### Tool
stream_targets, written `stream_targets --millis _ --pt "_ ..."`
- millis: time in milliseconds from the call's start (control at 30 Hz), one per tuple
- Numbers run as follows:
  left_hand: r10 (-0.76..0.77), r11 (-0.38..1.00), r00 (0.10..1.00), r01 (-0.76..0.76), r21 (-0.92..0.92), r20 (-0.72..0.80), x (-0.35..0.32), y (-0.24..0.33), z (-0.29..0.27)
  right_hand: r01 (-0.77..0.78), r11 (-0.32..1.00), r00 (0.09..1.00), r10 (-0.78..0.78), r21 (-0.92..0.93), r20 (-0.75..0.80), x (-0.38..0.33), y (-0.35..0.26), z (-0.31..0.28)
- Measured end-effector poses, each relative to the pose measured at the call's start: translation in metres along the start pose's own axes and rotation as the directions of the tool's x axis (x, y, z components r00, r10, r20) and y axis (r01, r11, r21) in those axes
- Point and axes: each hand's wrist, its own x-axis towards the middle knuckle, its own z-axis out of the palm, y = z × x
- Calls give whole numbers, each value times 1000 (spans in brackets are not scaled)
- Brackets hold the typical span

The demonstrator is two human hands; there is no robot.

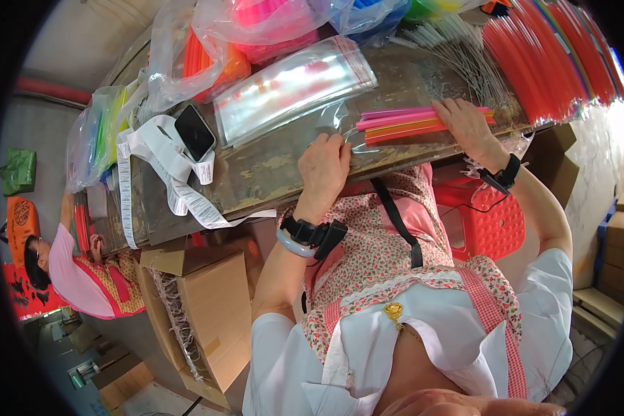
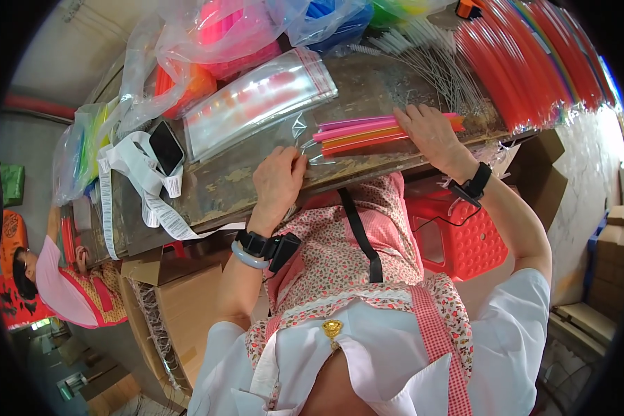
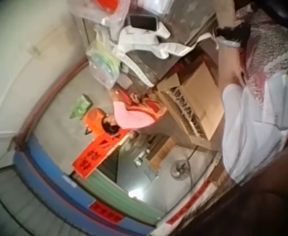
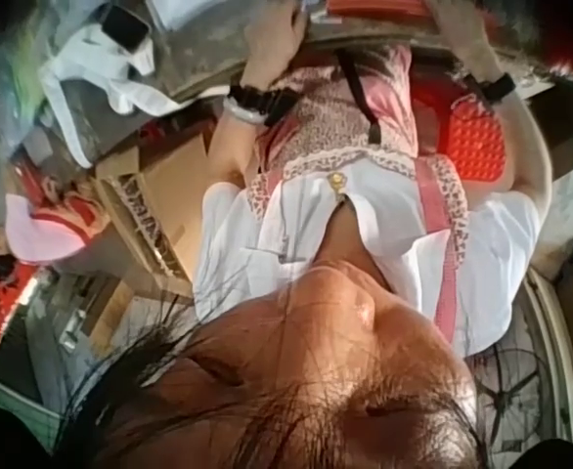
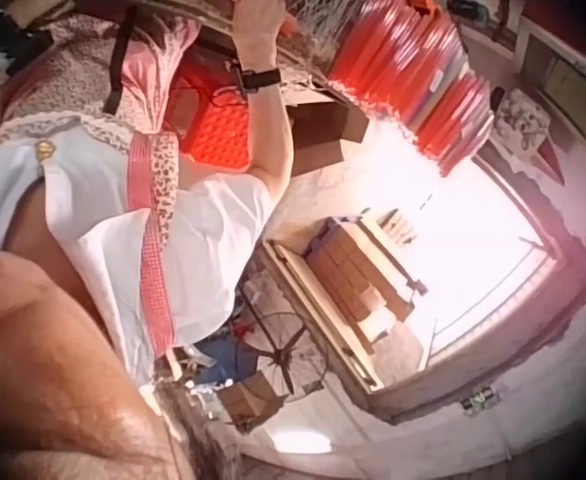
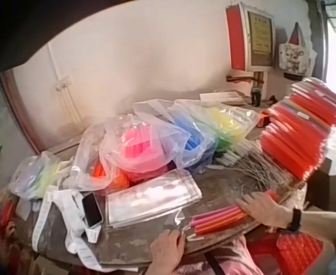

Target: The person gathers straws and a cleaning brush, slides them into a plastic bag, and seals it. They then peel a label from a roll, apply it to the bag, and place the finished package onto a stack.

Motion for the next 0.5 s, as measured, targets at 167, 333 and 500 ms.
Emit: stream_targets --millis 167,333,500 --pt "17 994 999 -22 112 46 4 10 2 -4 1000 1000 4 -24 0 -2 1 1" --pt "67 996 998 -68 51 18 3 5 7 -15 999 1000 15 -30 22 -1 -2 -2" --pt "57 991 993 -69 -112 -103 -1 -1 4 -32 998 997 29 46 72 -2 -1 -2"
